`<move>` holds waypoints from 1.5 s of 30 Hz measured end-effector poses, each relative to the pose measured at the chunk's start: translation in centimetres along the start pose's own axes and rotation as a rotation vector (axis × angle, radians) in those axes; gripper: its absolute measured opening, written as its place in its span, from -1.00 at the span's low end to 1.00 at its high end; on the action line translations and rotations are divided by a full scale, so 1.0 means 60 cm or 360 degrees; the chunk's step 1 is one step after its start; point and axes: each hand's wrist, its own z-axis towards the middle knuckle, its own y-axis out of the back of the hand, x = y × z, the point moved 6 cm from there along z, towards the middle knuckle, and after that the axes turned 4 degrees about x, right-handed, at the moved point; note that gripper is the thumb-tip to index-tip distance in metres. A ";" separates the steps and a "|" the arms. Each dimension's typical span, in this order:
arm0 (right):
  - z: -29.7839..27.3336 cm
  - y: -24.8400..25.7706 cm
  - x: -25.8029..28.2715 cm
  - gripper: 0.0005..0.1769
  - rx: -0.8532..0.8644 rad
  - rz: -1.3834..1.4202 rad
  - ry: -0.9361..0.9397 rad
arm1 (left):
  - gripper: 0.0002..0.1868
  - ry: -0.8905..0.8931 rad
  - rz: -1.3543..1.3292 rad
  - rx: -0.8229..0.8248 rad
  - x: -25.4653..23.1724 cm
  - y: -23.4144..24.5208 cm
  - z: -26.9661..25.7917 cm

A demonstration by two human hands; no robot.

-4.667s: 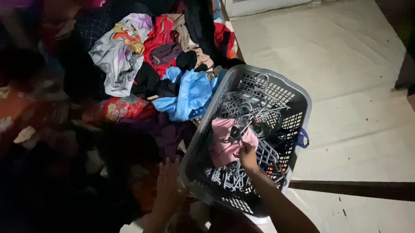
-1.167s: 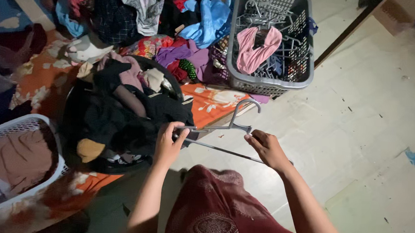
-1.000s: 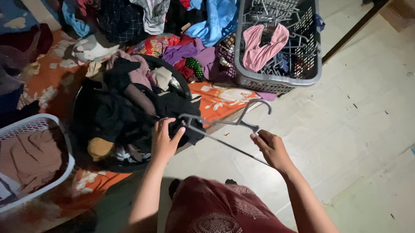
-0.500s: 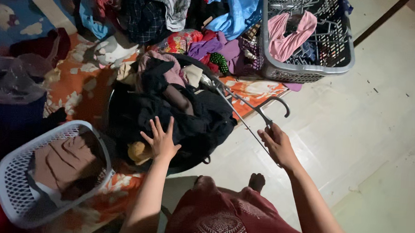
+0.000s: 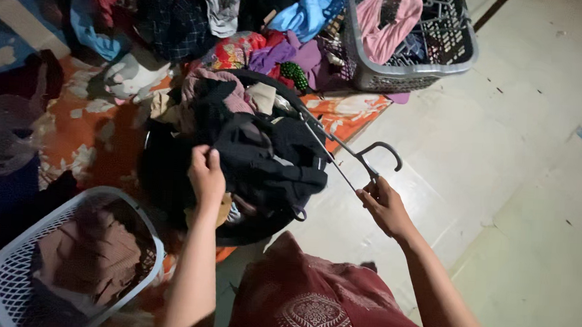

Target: The person picks up clothes from a pile on a bed, places them on hangers, and hangs them in a wardrobe. The person handles a black garment and a beige top, folding and arranging them before placing them on hangers and hanging them in the closet.

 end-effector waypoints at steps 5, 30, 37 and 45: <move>-0.011 0.012 0.004 -0.70 -0.0031 -0.0015 0.0064 | -0.77 0.0002 -0.0353 -0.0060 -0.071 0.030 0.008; -0.082 0.062 -0.056 -0.74 0.0273 0.0060 0.0439 | -0.74 -0.0047 -0.1007 -0.0093 -0.253 -0.007 -0.056; -0.038 -0.025 -0.109 -0.68 0.0357 0.0058 0.0395 | 0.13 0.0511 0.1041 0.1556 -0.029 -0.219 -0.269; 0.004 -0.077 -0.119 -0.65 0.0332 0.0030 0.0285 | -0.46 0.0257 0.0724 0.0907 0.136 -0.241 -0.269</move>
